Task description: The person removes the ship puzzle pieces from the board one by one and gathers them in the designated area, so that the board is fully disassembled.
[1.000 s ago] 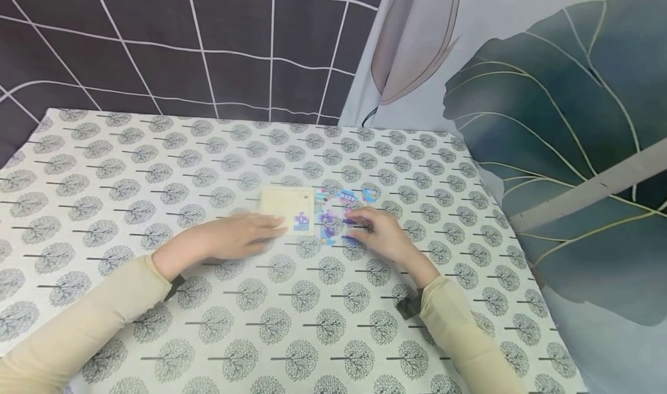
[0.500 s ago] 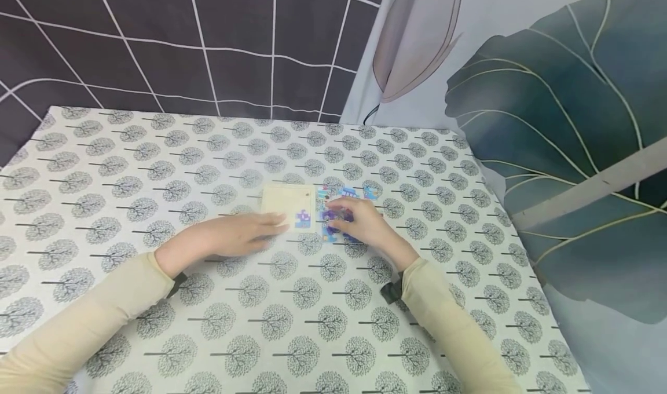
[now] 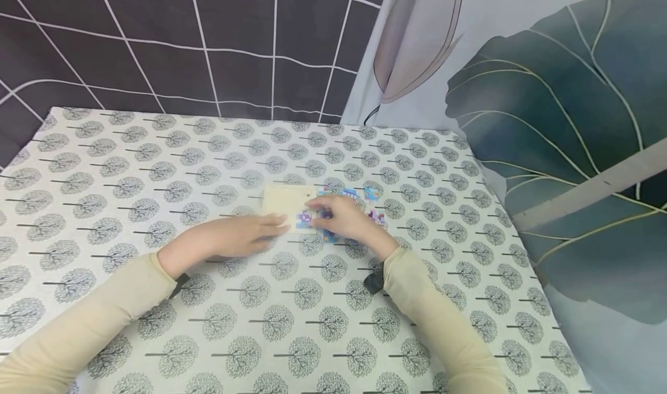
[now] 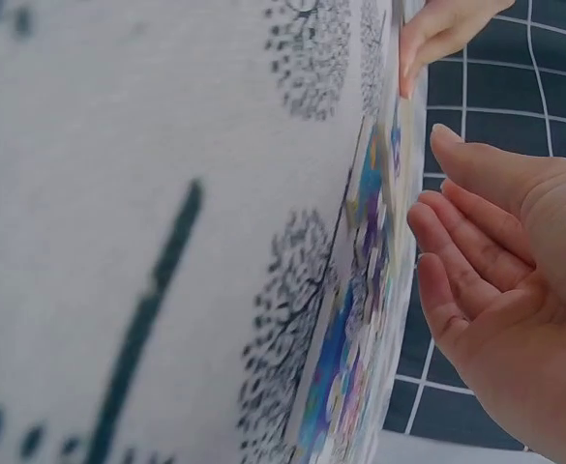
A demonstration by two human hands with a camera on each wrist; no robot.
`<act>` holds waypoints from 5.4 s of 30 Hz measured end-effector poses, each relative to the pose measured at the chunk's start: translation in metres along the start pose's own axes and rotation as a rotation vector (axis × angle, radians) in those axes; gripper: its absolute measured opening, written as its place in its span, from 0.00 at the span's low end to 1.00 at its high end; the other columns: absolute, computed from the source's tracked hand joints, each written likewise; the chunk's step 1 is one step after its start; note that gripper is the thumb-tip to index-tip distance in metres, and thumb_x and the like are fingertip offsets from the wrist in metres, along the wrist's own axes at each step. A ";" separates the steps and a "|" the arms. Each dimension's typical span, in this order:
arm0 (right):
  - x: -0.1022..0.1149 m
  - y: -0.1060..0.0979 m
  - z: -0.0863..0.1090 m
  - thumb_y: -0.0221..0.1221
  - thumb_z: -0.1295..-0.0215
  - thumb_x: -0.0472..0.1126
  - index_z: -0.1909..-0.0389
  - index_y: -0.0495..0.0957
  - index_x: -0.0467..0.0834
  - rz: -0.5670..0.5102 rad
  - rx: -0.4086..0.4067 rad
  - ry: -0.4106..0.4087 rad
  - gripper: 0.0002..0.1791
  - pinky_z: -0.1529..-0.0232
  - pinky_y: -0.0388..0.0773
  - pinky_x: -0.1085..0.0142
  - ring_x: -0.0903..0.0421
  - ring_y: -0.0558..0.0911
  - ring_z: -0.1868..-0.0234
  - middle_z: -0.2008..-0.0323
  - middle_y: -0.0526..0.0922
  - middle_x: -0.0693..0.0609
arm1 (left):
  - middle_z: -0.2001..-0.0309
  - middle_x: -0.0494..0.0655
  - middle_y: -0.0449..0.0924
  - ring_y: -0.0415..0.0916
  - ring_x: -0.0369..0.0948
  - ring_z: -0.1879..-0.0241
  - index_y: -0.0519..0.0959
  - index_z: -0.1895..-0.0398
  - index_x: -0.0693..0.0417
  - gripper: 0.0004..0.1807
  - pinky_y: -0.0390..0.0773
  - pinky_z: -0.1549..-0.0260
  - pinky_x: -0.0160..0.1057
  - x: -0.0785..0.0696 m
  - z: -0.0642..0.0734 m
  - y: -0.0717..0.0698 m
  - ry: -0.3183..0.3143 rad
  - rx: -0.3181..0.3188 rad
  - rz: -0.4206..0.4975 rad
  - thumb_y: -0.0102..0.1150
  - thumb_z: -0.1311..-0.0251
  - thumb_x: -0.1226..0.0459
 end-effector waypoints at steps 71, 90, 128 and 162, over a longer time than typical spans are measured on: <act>0.019 0.006 -0.016 0.62 0.41 0.35 0.55 0.80 0.42 -0.018 0.133 -0.069 0.12 0.63 0.80 0.69 0.60 0.81 0.70 0.65 0.85 0.50 | 0.28 0.45 0.49 0.48 0.46 0.29 0.58 0.30 0.47 0.27 0.47 0.30 0.50 0.002 -0.001 0.003 -0.020 -0.024 -0.051 0.44 0.32 0.60; 0.012 -0.020 0.013 0.59 0.39 0.34 0.55 0.79 0.38 -0.027 0.023 -0.077 0.12 0.63 0.81 0.68 0.58 0.79 0.68 0.68 0.82 0.51 | 0.27 0.47 0.48 0.47 0.46 0.29 0.57 0.29 0.48 0.27 0.48 0.31 0.51 0.000 0.000 0.003 -0.017 -0.012 -0.048 0.43 0.31 0.60; -0.026 -0.047 0.062 0.58 0.39 0.33 0.49 0.77 0.39 -0.062 -0.057 0.103 0.16 0.63 0.80 0.64 0.56 0.78 0.67 0.67 0.81 0.49 | 0.28 0.48 0.48 0.47 0.47 0.29 0.58 0.30 0.49 0.27 0.46 0.31 0.51 0.001 0.000 0.000 0.004 -0.013 -0.006 0.44 0.32 0.60; -0.055 -0.058 0.109 0.60 0.42 0.31 0.54 0.79 0.38 0.037 -0.087 0.152 0.14 0.64 0.80 0.69 0.58 0.79 0.67 0.65 0.83 0.49 | 0.29 0.52 0.52 0.51 0.51 0.30 0.61 0.31 0.52 0.26 0.53 0.33 0.56 -0.003 0.003 0.001 0.059 -0.087 0.019 0.45 0.32 0.62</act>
Point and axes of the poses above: each hand's wrist, its own z-axis away from the middle knuckle, its own y-axis out of the palm, x = y × z, the point moved 6 cm from there along -z, towards the middle knuckle
